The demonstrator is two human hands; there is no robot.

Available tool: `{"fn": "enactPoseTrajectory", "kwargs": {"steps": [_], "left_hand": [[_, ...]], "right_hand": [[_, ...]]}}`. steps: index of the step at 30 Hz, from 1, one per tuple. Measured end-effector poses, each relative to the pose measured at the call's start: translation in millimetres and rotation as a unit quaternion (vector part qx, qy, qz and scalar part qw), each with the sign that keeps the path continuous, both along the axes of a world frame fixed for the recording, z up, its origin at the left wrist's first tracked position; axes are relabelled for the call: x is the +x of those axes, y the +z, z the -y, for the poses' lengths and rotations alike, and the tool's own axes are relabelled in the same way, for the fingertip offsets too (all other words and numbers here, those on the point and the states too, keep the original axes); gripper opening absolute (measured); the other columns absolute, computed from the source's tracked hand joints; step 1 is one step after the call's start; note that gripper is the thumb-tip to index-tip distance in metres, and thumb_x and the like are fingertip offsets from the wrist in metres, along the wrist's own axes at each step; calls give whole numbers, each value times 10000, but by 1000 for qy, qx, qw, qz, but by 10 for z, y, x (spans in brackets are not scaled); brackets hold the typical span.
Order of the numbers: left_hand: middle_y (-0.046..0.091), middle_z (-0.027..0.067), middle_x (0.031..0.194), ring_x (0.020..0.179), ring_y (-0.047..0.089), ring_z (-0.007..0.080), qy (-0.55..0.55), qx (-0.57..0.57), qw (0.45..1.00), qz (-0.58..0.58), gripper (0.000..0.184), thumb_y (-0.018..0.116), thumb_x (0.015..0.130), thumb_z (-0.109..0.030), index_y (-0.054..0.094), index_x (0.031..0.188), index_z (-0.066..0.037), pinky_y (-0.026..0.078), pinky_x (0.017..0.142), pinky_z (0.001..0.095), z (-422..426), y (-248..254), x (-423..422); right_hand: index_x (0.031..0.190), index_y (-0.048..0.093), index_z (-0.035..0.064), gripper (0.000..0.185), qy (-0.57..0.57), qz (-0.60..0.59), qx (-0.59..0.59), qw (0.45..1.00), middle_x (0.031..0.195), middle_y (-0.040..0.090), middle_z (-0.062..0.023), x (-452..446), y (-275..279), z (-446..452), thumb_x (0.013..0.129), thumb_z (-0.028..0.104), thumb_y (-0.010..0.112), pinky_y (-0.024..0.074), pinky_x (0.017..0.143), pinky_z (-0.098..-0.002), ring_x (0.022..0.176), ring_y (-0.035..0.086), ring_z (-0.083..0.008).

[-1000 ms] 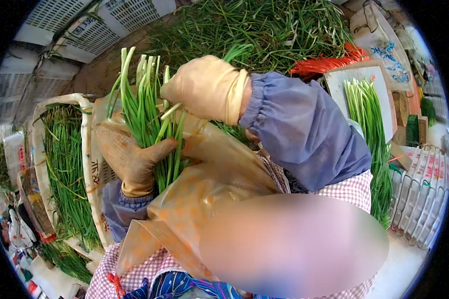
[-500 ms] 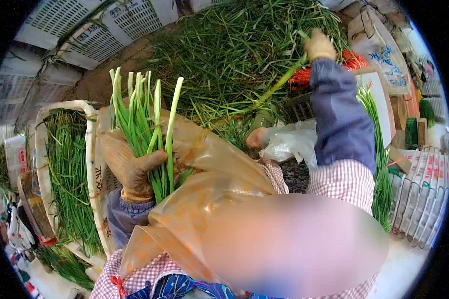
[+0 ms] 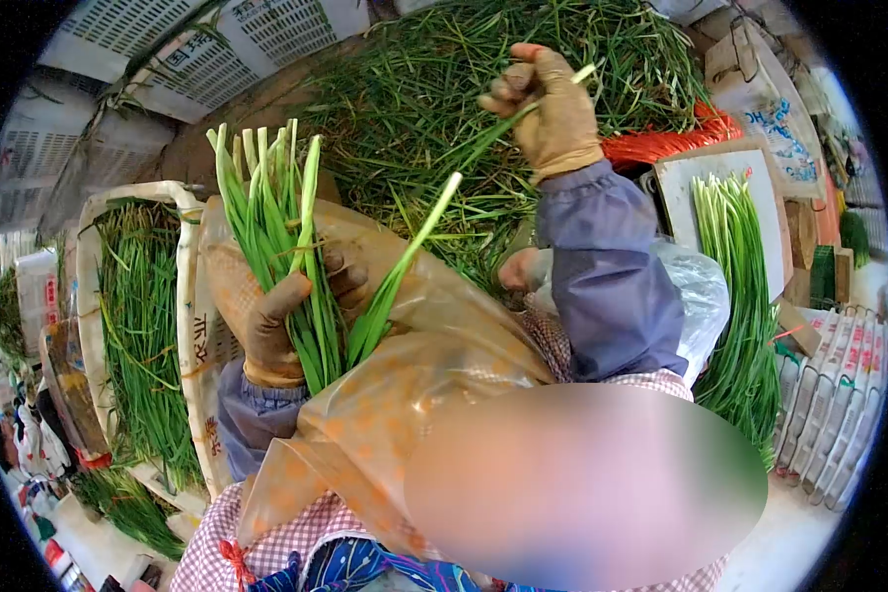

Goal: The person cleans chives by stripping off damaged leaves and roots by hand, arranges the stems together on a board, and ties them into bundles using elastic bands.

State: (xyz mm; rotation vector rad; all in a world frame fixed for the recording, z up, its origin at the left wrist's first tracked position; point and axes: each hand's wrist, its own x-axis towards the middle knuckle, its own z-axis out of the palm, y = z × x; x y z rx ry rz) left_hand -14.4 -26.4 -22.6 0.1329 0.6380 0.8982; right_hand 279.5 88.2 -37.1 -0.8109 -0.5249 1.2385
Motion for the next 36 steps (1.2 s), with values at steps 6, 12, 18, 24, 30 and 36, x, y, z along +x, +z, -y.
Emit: {"fn": "enactPoseTrajectory", "kwargs": {"steps": [6, 12, 18, 24, 30, 36], "left_hand": [[613, 80, 1040, 980, 618, 265, -28, 33, 999, 21, 374, 630, 819, -111, 520, 1176, -81, 540, 710, 385, -33, -65, -59], [595, 76, 958, 844, 579, 244, -24, 19, 998, -49, 471, 658, 808, -213, 483, 1222, -71, 510, 752, 396, -6, 28, 34], [618, 99, 980, 797, 637, 247, 4, 39, 999, 17, 422, 574, 859, -359, 542, 1123, -30, 538, 621, 332, -51, 91, -71], [646, 151, 849, 752, 646, 250, -16, 36, 999, 30, 339, 582, 820, -216, 573, 1067, 15, 542, 577, 330, -111, 243, -67], [651, 170, 919, 752, 656, 232, -27, 32, 998, -49, 305, 576, 815, -93, 567, 1090, 39, 561, 580, 303, -96, 163, -93], [641, 131, 1022, 794, 661, 209, -87, 58, 991, -78, 339, 583, 817, -57, 549, 1146, 19, 565, 678, 310, -115, 193, -81]], "right_hand": [[1203, 468, 23, 485, 70, 241, -193, 948, 618, 500, 10, -291, -125, 649, 938, 427, 427, 260, 386, -188, 448, 328, -34], [1000, 617, 44, 384, 306, 113, -207, 922, 648, 462, 57, -690, -70, 899, 947, 384, 446, 224, 370, -175, 438, 300, -15], [855, 585, 37, 364, -113, 212, 32, 970, 708, 553, -66, -433, 191, 251, 977, 297, 361, 418, 528, -214, 551, 504, -158], [984, 643, 60, 209, -4, 541, 112, 834, 837, 631, -20, -261, 480, 235, 900, 243, 588, 478, 641, -226, 684, 559, -86], [1102, 604, 100, 418, 278, 608, 233, 706, 821, 649, -73, -993, 496, 780, 708, 138, 737, 519, 604, -301, 710, 656, -219], [989, 613, 144, 406, 315, 696, 316, 562, 770, 610, -66, -1055, 617, 676, 630, 266, 760, 478, 501, -356, 641, 615, -292]]}}
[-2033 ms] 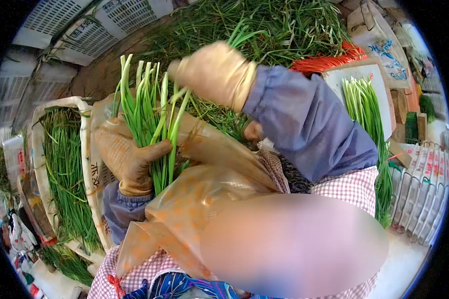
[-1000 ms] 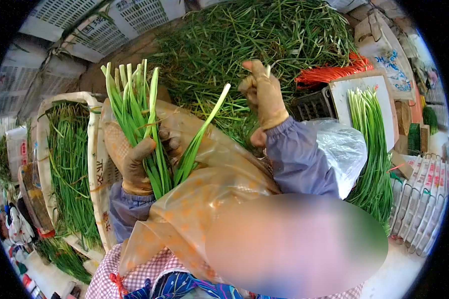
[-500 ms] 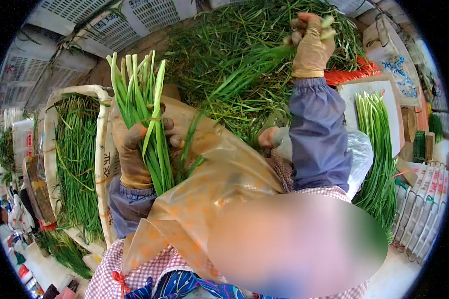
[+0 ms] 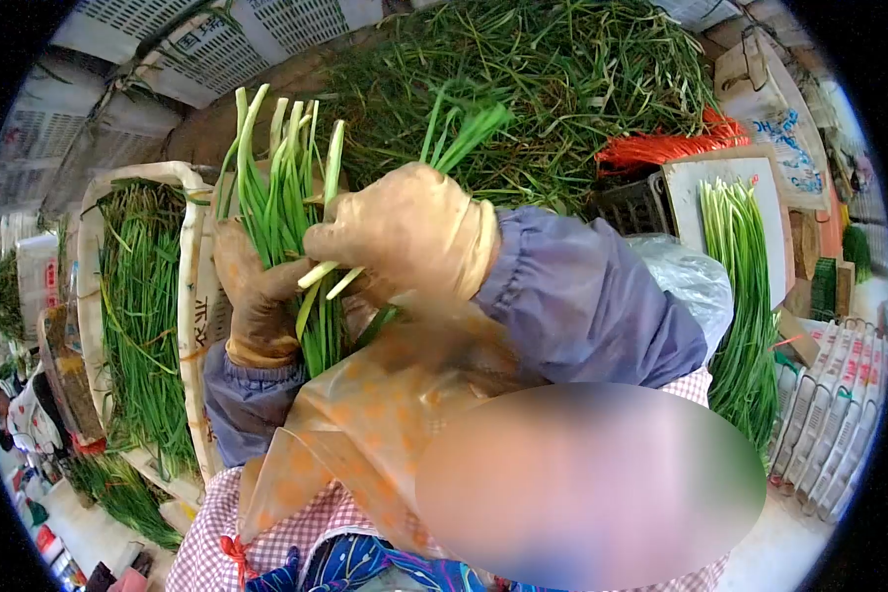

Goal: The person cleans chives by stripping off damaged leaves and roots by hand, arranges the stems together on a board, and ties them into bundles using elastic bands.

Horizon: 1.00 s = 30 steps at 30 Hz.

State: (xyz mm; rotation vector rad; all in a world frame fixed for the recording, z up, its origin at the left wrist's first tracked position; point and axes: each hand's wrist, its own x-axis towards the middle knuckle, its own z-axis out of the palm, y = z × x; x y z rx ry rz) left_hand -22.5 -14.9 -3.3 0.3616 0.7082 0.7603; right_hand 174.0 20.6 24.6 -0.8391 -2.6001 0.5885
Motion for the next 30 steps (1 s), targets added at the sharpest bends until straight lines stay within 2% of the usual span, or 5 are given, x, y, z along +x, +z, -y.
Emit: {"fn": "enactPoseTrajectory", "kwargs": {"steps": [8, 16, 20, 22, 30], "left_hand": [[641, 102, 851, 713, 634, 189, -86, 6, 996, -1, 273, 636, 812, -131, 578, 1046, -4, 531, 625, 284, -19, -153, -67], [653, 95, 839, 719, 645, 176, -58, -8, 997, -57, 257, 655, 787, -87, 613, 1025, 0, 541, 641, 280, 4, -251, -128], [655, 109, 856, 722, 650, 202, -40, -68, 997, 8, 270, 655, 776, -64, 608, 1037, -7, 554, 650, 298, 32, -101, -79], [653, 112, 860, 722, 650, 210, -33, -78, 996, 23, 283, 659, 771, -60, 602, 1044, -11, 557, 647, 308, 27, -55, -55], [643, 108, 848, 717, 648, 213, -9, -25, 994, -102, 305, 653, 776, -69, 561, 1063, -22, 559, 616, 314, 57, -57, 106]], "right_hand": [[916, 625, 62, 193, 3, -226, -212, 951, 725, 607, -34, 69, -129, -48, 778, 167, 712, 473, 555, -285, 628, 604, -168], [931, 593, 79, 229, -208, -644, -435, 594, 651, 556, -6, 591, -53, -287, 871, 298, 619, 360, 450, -169, 555, 487, -49], [1070, 563, 95, 203, -127, -702, -298, 634, 864, 594, 0, 2354, -196, -976, 902, 209, 565, 396, 496, -208, 620, 515, -59], [1154, 535, 94, 258, -573, -341, -77, 741, 945, 602, -14, 2497, -389, -1102, 921, 204, 536, 410, 533, -217, 668, 524, -63], [959, 653, 47, 332, -319, -353, -470, 743, 589, 481, 29, 433, -533, -228, 885, 365, 591, 312, 448, -213, 485, 377, -53]]}}
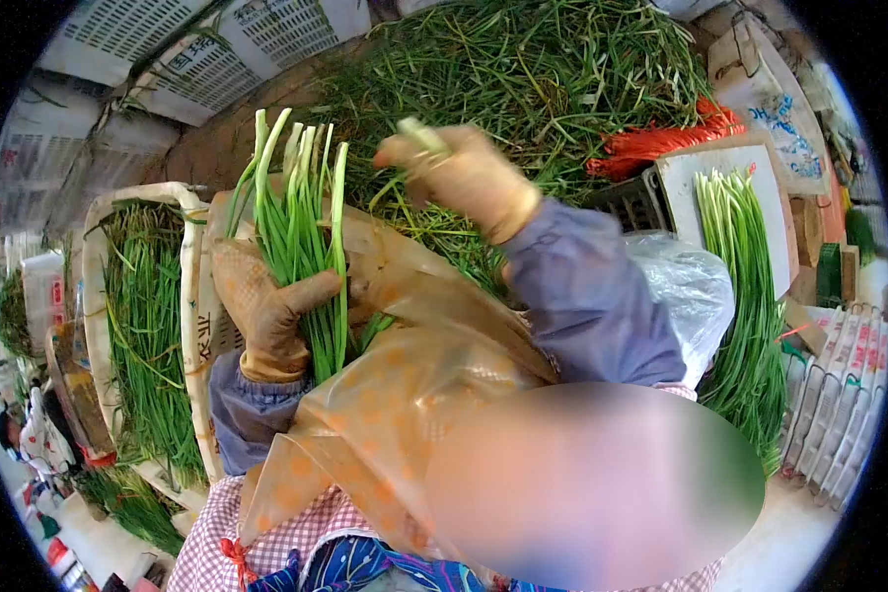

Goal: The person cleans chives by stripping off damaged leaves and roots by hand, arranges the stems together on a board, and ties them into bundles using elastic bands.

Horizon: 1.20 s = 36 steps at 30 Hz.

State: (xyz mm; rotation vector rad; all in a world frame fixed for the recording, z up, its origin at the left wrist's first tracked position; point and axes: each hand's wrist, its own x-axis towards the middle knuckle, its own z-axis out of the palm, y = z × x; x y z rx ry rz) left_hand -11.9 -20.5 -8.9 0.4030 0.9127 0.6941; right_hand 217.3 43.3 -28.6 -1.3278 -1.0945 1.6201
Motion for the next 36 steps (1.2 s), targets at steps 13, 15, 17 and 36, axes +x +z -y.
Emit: {"fn": "enactPoseTrajectory", "kwargs": {"steps": [13, 15, 17, 36], "left_hand": [[613, 85, 806, 636, 584, 188, 130, 39, 991, -10, 207, 606, 810, -72, 565, 1006, -18, 491, 551, 279, -15, 104, 47], [607, 79, 805, 636, 582, 189, 127, 6, 992, 0, 207, 608, 808, -71, 563, 1004, -24, 490, 550, 282, -11, 113, 57], [611, 74, 822, 667, 596, 188, 130, 97, 987, 13, 231, 634, 778, -56, 566, 998, -28, 504, 577, 295, -17, 146, 73], [604, 76, 1055, 984, 611, 268, 61, -11, 976, 208, 356, 633, 814, -143, 525, 1139, -45, 530, 752, 363, -12, -65, -114]], "right_hand": [[867, 643, 21, 182, -105, -71, -25, 992, 693, 627, -52, -171, 68, 279, 893, 193, 587, 371, 416, -203, 506, 520, -79], [885, 640, 41, 154, -139, 28, 65, 988, 668, 609, -27, -13, 44, 186, 897, 178, 572, 347, 405, -200, 511, 498, -73], [904, 643, 56, 156, -214, 58, 110, 969, 648, 592, -15, 230, 155, 67, 903, 190, 563, 338, 400, -193, 507, 491, -62], [1036, 611, 72, 263, -246, 132, 196, 940, 696, 554, -2, 798, 247, -360, 890, 283, 554, 350, 407, -210, 513, 472, -74]]}}
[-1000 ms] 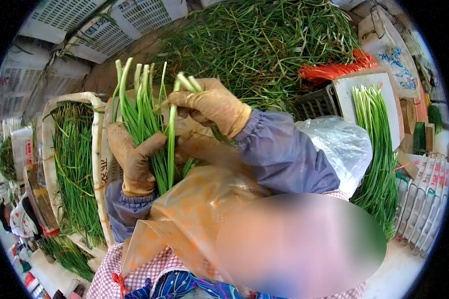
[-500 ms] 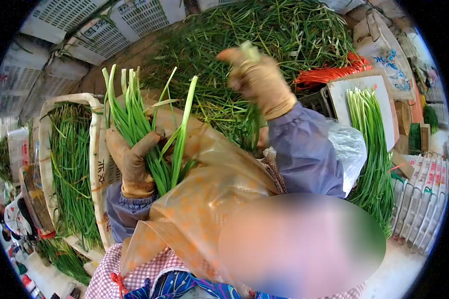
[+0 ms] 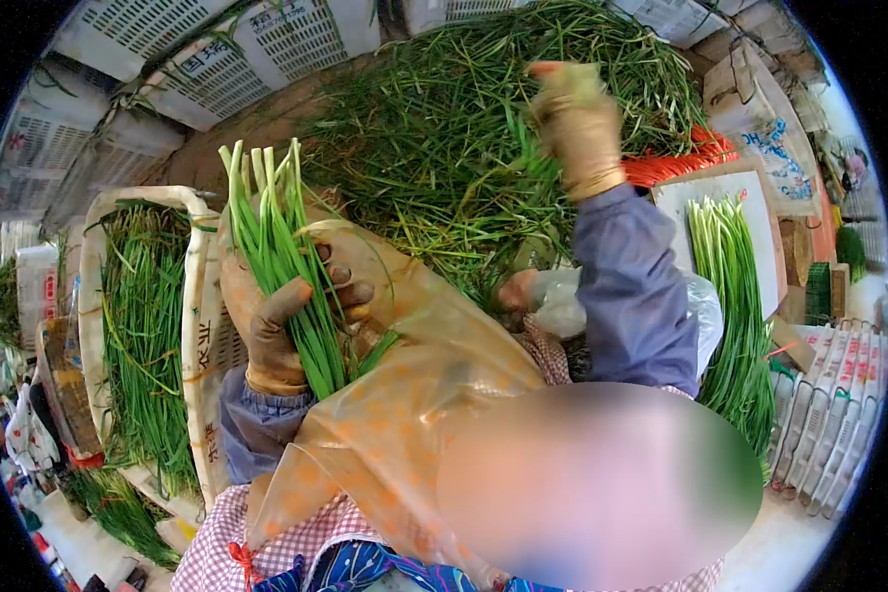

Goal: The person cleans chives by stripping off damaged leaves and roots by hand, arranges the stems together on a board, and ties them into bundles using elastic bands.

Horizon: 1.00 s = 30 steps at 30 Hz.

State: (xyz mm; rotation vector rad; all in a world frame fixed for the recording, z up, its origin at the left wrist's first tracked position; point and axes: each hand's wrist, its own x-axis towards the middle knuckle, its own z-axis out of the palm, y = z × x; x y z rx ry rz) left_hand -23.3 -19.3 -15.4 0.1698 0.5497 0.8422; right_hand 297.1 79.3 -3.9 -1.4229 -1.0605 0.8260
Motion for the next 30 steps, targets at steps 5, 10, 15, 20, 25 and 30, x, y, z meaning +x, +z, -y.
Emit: {"fn": "enactPoseTrajectory", "kwargs": {"steps": [5, 10, 15, 20, 25, 30], "left_hand": [[576, 113, 1166, 1006, 600, 268, -23, 19, 998, -51, 468, 602, 843, -196, 455, 1265, -56, 515, 801, 384, -1, 93, 141], [586, 170, 1147, 993, 604, 273, -49, -2, 999, 17, 448, 552, 862, -220, 482, 1241, 7, 505, 849, 392, 23, -121, -20], [576, 241, 1136, 1024, 597, 304, 10, -21, 1000, 10, 449, 539, 844, -189, 486, 1205, 72, 493, 910, 411, -13, -70, -21], [566, 255, 1147, 1067, 574, 327, 1, -39, 997, 63, 480, 542, 830, -195, 470, 1225, 69, 485, 918, 429, -5, -90, -6], [573, 237, 1152, 1037, 589, 317, -8, -67, 996, 65, 495, 555, 819, -238, 489, 1231, 30, 512, 863, 428, 18, -30, 56], [599, 213, 1117, 967, 620, 291, -15, -41, 999, 4, 475, 559, 819, -249, 509, 1215, 8, 530, 801, 407, -4, -37, 94]], "right_hand": [[1165, 564, 56, 421, 340, -127, -213, 907, 632, 495, 59, -1114, 192, 374, 816, 261, 678, 302, 415, -184, 493, 394, -26], [895, 645, 35, 128, 264, -179, -208, 925, 681, 575, -5, -1305, 54, 439, 844, 151, 637, 359, 442, -202, 548, 479, -68], [870, 651, 33, 102, 157, -99, -166, 968, 693, 593, -22, -871, -177, 470, 829, 127, 648, 402, 488, -226, 565, 502, -88], [983, 638, 8, 238, -59, 285, -134, 947, 798, 658, -91, 153, -567, 53, 826, 186, 656, 484, 608, -290, 661, 589, -159], [1126, 600, 54, 330, 66, 187, 15, 980, 821, 629, -27, -365, -330, 328, 826, 171, 675, 460, 601, -272, 678, 563, -116], [1145, 591, 73, 360, 180, 36, 74, 980, 855, 667, -20, -1017, 122, 590, 810, 157, 690, 461, 548, -281, 680, 613, -144]]}}
